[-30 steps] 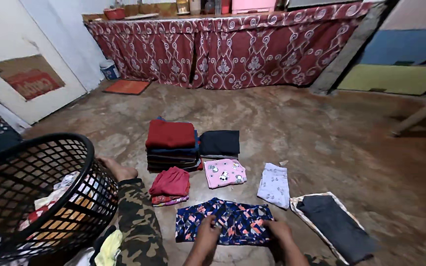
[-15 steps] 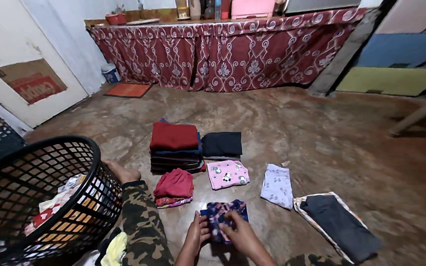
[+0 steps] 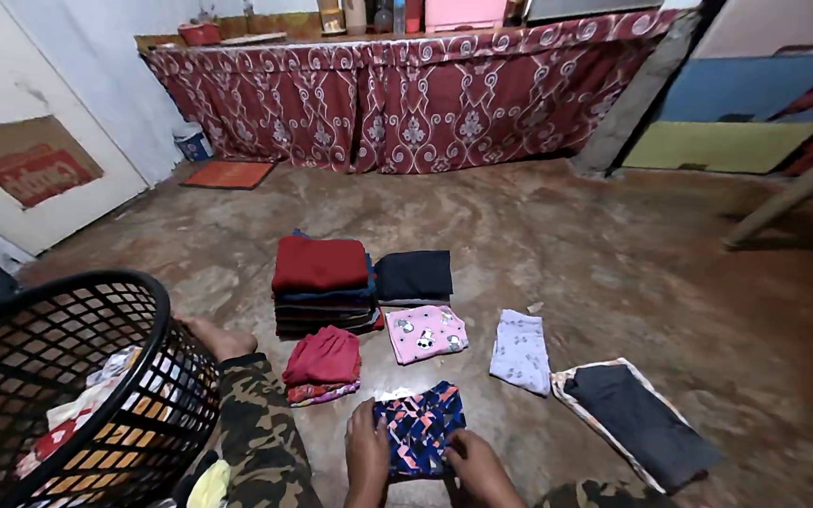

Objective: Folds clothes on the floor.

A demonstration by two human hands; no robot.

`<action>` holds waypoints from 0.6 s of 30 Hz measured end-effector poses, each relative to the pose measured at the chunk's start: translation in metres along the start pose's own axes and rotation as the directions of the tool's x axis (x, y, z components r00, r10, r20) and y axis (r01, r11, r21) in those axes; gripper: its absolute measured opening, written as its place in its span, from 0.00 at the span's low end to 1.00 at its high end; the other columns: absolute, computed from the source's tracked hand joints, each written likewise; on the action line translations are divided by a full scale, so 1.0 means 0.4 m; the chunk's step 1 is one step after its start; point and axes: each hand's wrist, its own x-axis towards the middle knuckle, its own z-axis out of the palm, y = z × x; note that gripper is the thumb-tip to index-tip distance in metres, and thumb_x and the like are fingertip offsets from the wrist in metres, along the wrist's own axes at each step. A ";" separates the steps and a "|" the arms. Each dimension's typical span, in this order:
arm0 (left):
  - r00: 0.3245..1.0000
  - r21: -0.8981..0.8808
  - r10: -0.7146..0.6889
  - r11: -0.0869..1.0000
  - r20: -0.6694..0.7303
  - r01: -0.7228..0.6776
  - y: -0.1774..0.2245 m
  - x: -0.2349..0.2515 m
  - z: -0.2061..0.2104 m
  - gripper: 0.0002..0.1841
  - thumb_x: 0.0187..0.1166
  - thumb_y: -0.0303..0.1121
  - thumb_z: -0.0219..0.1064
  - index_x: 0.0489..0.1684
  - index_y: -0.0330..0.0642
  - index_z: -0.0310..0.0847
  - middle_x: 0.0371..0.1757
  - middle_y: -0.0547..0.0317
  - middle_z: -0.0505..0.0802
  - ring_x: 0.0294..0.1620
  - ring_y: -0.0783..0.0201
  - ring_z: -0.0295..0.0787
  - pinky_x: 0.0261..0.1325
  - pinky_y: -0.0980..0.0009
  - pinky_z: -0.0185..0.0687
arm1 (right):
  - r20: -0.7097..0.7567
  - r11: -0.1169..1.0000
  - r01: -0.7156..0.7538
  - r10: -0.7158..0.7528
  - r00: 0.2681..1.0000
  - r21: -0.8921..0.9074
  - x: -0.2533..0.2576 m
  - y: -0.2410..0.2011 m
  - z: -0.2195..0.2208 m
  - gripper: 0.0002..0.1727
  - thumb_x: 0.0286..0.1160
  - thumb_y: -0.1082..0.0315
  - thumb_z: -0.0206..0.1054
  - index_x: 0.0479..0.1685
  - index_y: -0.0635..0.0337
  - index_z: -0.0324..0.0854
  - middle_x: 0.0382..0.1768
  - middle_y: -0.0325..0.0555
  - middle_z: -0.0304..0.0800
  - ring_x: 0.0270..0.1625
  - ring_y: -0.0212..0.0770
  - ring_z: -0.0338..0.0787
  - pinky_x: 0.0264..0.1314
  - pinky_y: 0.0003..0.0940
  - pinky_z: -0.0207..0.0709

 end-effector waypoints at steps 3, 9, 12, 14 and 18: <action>0.930 0.160 0.345 0.918 0.130 -0.363 0.074 -0.040 0.040 0.24 0.89 0.38 0.56 0.81 0.38 0.75 0.84 0.47 0.77 0.88 0.46 0.66 0.91 0.37 0.45 | -0.246 0.993 0.107 -0.115 0.963 -0.043 0.049 -0.011 0.021 0.19 0.81 0.64 0.64 0.67 0.62 0.85 0.69 0.59 0.85 0.77 0.60 0.78 0.81 0.57 0.69; 0.879 0.379 0.276 0.822 0.388 -0.425 -0.013 0.037 0.160 0.34 0.93 0.55 0.39 0.95 0.49 0.54 0.96 0.60 0.58 0.97 0.53 0.41 0.94 0.40 0.26 | -0.162 0.852 0.390 -0.465 0.871 -0.350 0.173 0.064 0.136 0.31 0.87 0.59 0.52 0.89 0.56 0.66 0.91 0.46 0.61 0.94 0.52 0.54 0.95 0.58 0.43; 0.922 0.475 0.194 0.810 0.335 -0.344 -0.065 0.075 0.167 0.36 0.91 0.59 0.38 0.96 0.52 0.49 0.97 0.67 0.54 0.98 0.58 0.38 0.94 0.39 0.26 | -0.125 0.794 0.351 -0.466 0.876 -0.497 0.212 0.101 0.155 0.36 0.90 0.43 0.41 0.94 0.48 0.57 0.94 0.35 0.53 0.97 0.46 0.47 0.95 0.64 0.31; 0.946 0.478 0.140 0.835 0.292 -0.271 -0.074 0.086 0.154 0.34 0.92 0.55 0.42 0.96 0.53 0.49 0.96 0.69 0.55 0.98 0.56 0.38 0.92 0.35 0.27 | -0.156 0.814 0.289 -0.415 0.897 -0.504 0.222 0.104 0.143 0.37 0.90 0.39 0.39 0.95 0.43 0.56 0.94 0.30 0.52 0.97 0.46 0.46 0.93 0.68 0.29; 0.962 0.403 0.132 0.888 0.238 -0.221 -0.100 0.112 0.124 0.32 0.91 0.50 0.46 0.96 0.55 0.51 0.97 0.62 0.54 0.97 0.45 0.38 0.90 0.31 0.30 | -0.234 0.846 0.204 -0.355 0.905 -0.493 0.252 0.117 0.105 0.37 0.88 0.37 0.41 0.95 0.38 0.56 0.94 0.27 0.51 0.97 0.51 0.42 0.91 0.74 0.28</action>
